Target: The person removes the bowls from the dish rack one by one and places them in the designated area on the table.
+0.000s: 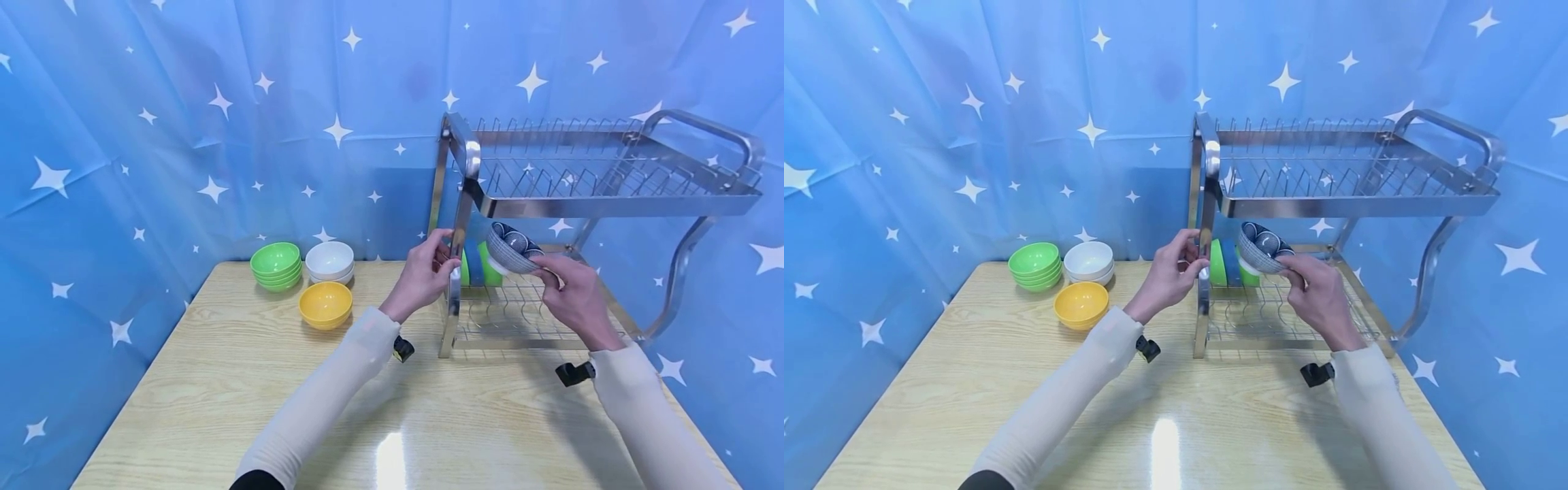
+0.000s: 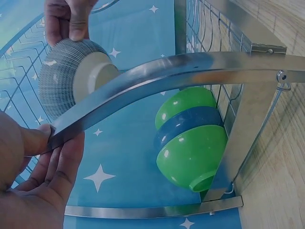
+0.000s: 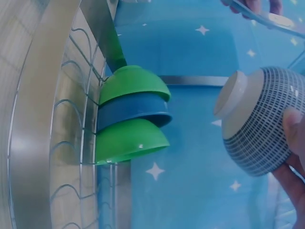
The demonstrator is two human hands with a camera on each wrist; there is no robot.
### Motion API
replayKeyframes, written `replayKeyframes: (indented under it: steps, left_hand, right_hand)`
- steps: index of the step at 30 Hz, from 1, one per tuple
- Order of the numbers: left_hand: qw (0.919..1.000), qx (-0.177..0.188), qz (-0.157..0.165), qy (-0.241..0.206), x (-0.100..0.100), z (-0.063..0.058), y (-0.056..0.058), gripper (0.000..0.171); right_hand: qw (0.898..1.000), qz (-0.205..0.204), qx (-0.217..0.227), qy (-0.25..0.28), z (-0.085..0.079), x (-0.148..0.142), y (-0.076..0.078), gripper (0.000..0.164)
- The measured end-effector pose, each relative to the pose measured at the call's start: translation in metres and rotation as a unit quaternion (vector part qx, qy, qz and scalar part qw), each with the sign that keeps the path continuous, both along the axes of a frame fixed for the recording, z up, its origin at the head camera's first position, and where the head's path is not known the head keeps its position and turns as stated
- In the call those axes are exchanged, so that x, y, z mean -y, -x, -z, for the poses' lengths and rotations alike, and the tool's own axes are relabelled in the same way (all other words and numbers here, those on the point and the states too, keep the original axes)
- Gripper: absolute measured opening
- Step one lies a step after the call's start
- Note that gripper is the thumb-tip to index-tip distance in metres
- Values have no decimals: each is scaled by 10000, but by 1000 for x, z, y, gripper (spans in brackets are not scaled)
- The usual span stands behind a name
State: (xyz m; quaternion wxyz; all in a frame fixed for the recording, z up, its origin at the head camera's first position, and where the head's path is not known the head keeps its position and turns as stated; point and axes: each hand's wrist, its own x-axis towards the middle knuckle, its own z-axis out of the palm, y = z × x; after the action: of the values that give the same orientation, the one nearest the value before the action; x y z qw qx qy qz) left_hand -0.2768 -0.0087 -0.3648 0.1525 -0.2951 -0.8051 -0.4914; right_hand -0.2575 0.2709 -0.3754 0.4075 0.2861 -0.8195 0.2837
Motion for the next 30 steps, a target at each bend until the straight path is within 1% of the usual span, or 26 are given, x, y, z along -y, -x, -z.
replayKeyframes:
  steps: [3, 7, 11, 13, 15, 18, 21, 24, 25, 28, 30]
  left_hand:
    - [10000, 15, 6, 3, 0, 0, 0, 45]
    - [10000, 64, -38, -34, 2, 1, 0, 46]
    - [9998, 181, -52, -17, 6, -2, -2, 49]
    - [9996, 283, -77, -4, 9, -5, -5, 51]
    - [9991, 397, -117, -25, 15, -8, -8, 52]
    - [9989, 435, -135, -140, 26, -14, -13, 51]
    - [9993, 296, -88, -195, 39, -19, -20, 50]
    - [9999, 13, -29, -95, 51, -24, -30, 51]
    - [9999, -109, -11, -20, 55, -25, -33, 52]
    - [9984, -492, 39, 273, 65, -29, -45, 56]
    - [9956, -800, 84, 490, 70, -31, -53, 59]
  right_hand:
    - [9995, -231, -193, -26, -3, 1, -6, 31]
    - [9983, -400, -423, -88, -5, 5, -14, 31]
    - [9979, -452, -449, -69, -7, 9, -24, 31]
    - [9976, -547, -411, 37, -7, 10, -30, 31]
    - [9971, -657, -366, 135, -9, 12, -35, 31]
    - [9954, -844, -350, 283, -14, 14, -44, 30]
    - [9925, -1074, -471, 350, -20, 19, -51, 26]
    - [9884, -1330, -689, 248, -27, 25, -57, 14]
    - [9866, -1423, -778, 189, -29, 27, -59, 15]
    - [9815, -1608, -1034, -91, -34, 35, -64, 30]
    - [9789, -1670, -1132, -324, -37, 40, -67, 33]
